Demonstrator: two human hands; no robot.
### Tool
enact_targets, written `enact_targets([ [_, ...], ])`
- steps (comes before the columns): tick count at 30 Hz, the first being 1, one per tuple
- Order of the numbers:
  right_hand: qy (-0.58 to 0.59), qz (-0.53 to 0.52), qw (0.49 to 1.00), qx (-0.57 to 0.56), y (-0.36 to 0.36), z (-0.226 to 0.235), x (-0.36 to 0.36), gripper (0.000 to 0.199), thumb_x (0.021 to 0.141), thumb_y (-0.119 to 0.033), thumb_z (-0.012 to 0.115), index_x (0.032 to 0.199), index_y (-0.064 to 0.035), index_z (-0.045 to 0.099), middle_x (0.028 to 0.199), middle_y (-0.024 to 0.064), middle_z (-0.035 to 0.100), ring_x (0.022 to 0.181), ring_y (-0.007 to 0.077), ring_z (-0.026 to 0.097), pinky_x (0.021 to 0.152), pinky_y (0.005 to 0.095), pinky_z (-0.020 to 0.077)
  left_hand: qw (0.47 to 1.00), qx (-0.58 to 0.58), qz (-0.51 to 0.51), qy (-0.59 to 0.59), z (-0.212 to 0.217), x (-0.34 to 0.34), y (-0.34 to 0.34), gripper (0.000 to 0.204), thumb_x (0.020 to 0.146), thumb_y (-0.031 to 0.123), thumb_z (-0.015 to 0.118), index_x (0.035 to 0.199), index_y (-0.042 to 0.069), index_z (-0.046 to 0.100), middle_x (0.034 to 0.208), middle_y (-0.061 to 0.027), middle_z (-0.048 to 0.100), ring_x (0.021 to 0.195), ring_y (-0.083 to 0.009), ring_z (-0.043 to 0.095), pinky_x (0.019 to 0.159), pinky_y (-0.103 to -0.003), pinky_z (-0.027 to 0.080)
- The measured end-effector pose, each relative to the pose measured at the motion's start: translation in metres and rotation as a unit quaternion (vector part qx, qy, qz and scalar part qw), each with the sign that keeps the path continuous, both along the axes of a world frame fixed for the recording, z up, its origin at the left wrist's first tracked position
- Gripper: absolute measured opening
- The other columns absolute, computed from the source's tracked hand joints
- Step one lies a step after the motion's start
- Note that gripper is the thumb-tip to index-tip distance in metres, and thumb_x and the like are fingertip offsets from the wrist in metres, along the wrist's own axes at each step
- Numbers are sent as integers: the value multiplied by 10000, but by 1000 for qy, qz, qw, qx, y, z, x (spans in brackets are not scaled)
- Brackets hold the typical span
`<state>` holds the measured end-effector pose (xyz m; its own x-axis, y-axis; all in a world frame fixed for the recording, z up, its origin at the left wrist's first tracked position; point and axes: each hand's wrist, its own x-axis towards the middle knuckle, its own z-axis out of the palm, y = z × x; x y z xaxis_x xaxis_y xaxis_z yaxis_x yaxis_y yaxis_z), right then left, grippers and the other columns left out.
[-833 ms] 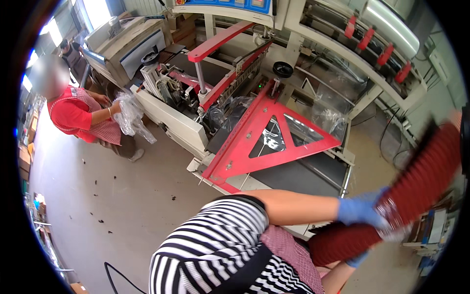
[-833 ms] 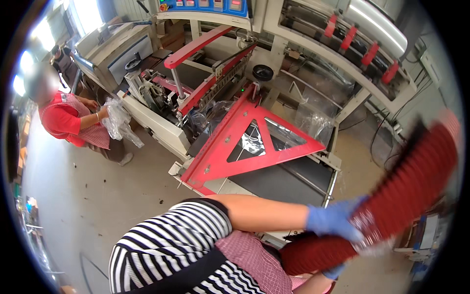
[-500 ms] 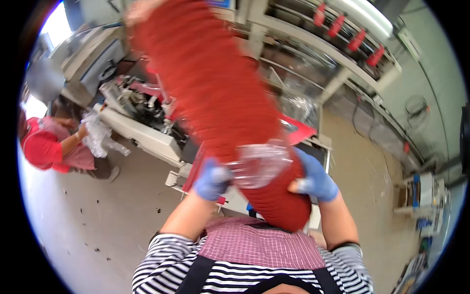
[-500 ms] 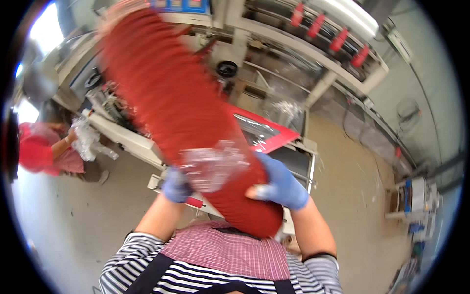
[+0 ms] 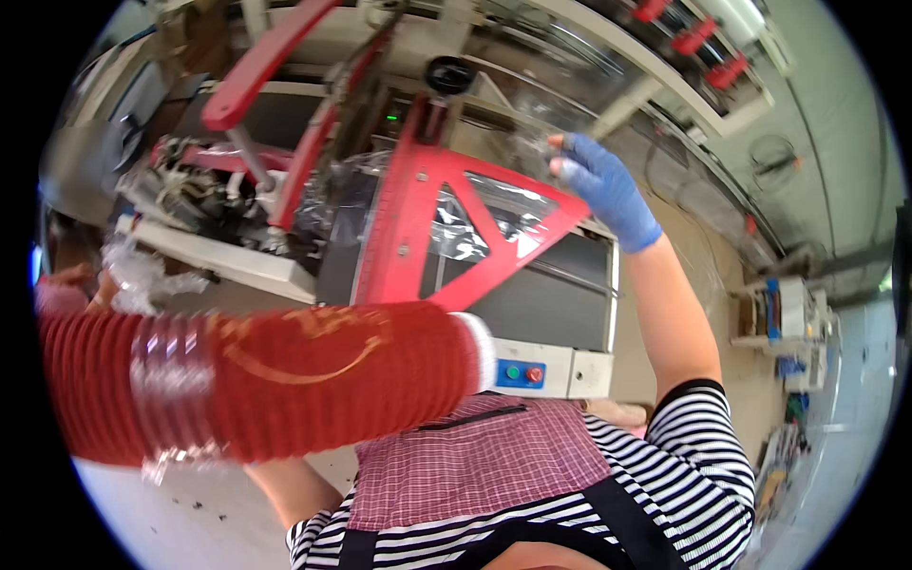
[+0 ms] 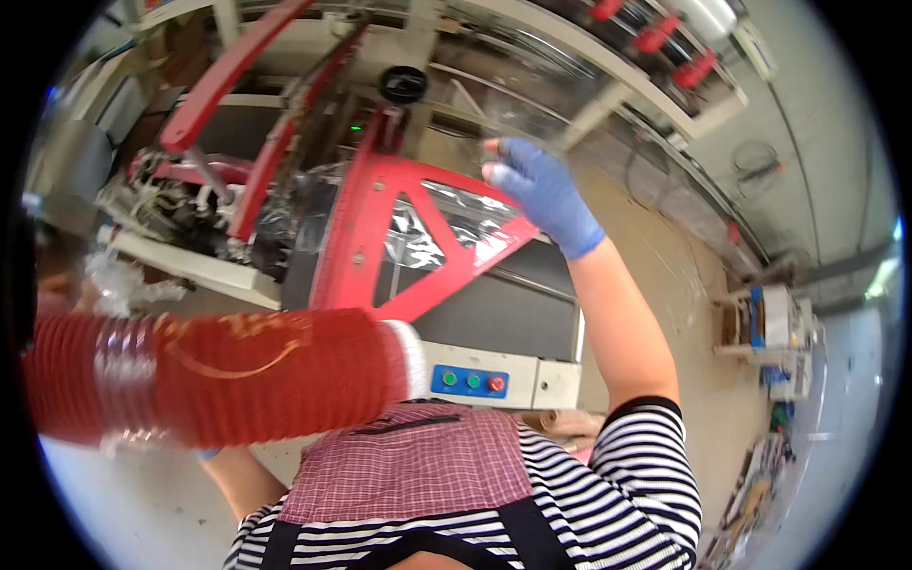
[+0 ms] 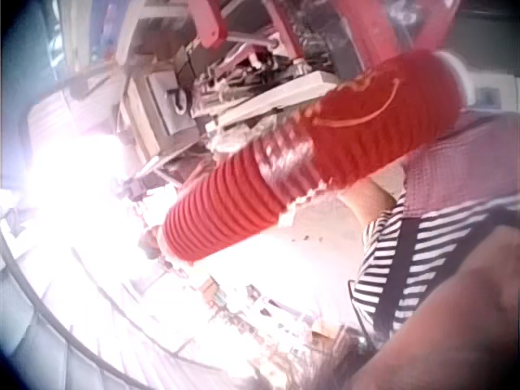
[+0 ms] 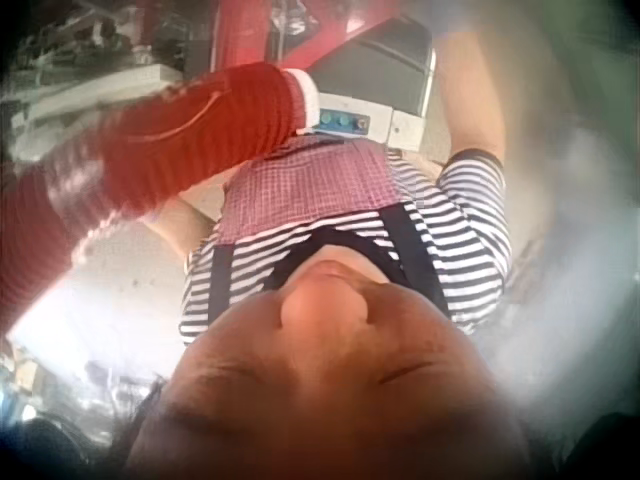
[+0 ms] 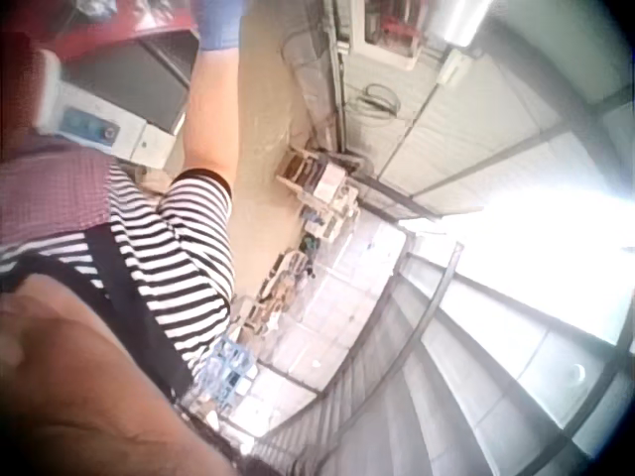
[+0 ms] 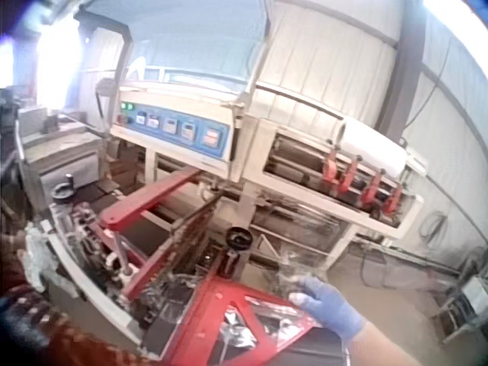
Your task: The person places foam or fabric rolls onto a heat-sealing packaging machine, feeds them into the plastic film, and then places the sealed rolls into a large container.
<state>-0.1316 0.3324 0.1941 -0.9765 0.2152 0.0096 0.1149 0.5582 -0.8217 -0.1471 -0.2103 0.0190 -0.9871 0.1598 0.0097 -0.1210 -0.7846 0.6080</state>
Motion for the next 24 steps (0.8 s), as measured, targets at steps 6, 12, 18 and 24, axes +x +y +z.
enact_targets([
  [6, 16, 173, 971, -162, -66, 22, 19, 705, 872, -302, 718, 1433, -18, 398, 1277, 123, 562, 1197, 200, 518, 1005, 341, 430, 993, 33, -90, 66, 45, 13, 116, 756, 732, 450, 796, 1316, 52, 527, 1218, -102, 631, 1093, -281, 618, 975, -465, 486],
  [12, -23, 245, 933, -264, -32, 37, 47, 1135, 688, -480, 847, 1533, -65, 213, 1466, 167, 401, 1346, 258, 400, 1111, 394, 313, 976, 65, -189, 82, 114, 30, 277, 987, 664, 391, 847, 1448, 29, 369, 1427, -94, 488, 1298, -253, 484, 1090, -403, 378],
  [18, -42, 74, 858, -506, 96, -57, 153, 1158, 689, -715, 702, 1531, -85, 217, 1553, 103, 316, 1391, 295, 355, 1136, 446, 325, 895, 69, -415, 147, 107, 75, 405, 1175, 609, 530, 866, 1490, 14, 284, 1492, -105, 415, 1366, -253, 399, 1128, -422, 310],
  [24, 11, -179, 852, -492, 95, -14, 293, 1203, 635, -736, 725, 1509, -53, 259, 1527, 106, 363, 1353, 305, 416, 1124, 445, 350, 875, -51, -391, 282, 154, 128, 461, 1181, 704, 614, 777, 1519, 9, 171, 1503, -191, 344, 1387, -234, 344, 1133, -414, 290],
])
